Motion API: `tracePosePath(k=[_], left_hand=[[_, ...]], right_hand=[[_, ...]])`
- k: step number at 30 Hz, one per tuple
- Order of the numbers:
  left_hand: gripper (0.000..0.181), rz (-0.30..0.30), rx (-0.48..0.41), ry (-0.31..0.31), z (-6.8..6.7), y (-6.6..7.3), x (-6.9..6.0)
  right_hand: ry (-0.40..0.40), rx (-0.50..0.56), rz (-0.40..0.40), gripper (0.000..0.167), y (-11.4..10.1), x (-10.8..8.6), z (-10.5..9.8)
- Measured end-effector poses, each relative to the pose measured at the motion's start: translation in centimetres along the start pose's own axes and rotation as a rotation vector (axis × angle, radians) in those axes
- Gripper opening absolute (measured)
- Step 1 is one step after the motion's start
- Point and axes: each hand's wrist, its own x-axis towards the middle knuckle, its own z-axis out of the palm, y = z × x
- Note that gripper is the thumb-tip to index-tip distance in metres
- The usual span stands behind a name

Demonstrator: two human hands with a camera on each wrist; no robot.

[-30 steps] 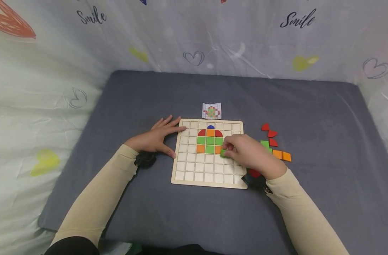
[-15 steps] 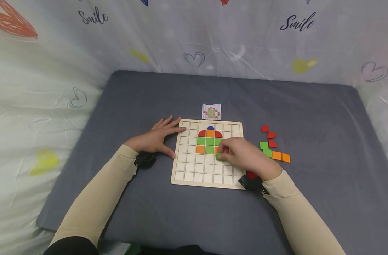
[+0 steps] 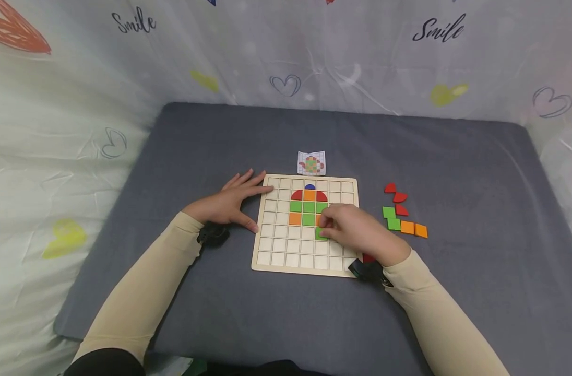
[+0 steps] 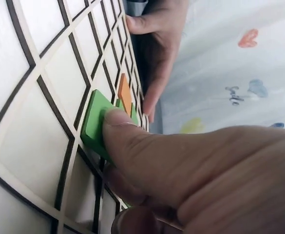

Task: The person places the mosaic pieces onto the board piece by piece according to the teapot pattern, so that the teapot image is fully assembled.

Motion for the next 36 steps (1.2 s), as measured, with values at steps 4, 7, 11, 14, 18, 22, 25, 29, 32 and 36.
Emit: tracePosePath(k=[4,7,11,14,18,22,25,29,32,36], left_hand=[[0.112,0.002,-0.008,0.006,0.0,0.0,0.0],[0.111,0.001,-0.009,0.006,0.1,0.0,0.0],[0.111,-0.003,-0.009,0.001,0.1,0.0,0.0],[0.112,-0.003,-0.011,-0.002,0.1,0.1,0.0],[0.112,0.0,-0.011,-0.003,0.0,0.1,0.1],[0.112,-0.002,-0.004,0.0,0.1,0.1,0.1],[0.112,-0.008,-0.004,0.001,0.3,0.1,0.0],[0.111,-0.014,-0.012,-0.005,0.4,0.1,-0.1],[0.111,-0.011,-0.014,-0.008,0.3,0.1,0.0],[0.112,0.0,-0.003,0.001,0.1,0.0,-0.1]], right_hand=[[0.027,-0.029,-0.022,0.011,0.0,-0.1,0.2],[0.032,-0.029,-0.021,0.01,0.0,-0.1,0.3],[0.032,-0.021,-0.008,0.008,0.2,-0.3,0.3],[0.038,-0.025,0.001,0.007,0.5,-0.6,0.0],[0.05,-0.032,0.031,0.007,1.0,-1.3,-0.9],[0.057,-0.034,0.095,0.009,1.8,-2.2,-1.9],[0.063,-0.045,0.149,0.011,2.6,-3.0,-2.8],[0.09,-0.061,0.207,0.014,3.8,-4.5,-4.0],[0.12,-0.077,0.24,0.016,4.8,-5.9,-4.6],[0.14,-0.085,0.295,0.022,6.0,-7.4,-5.2]])
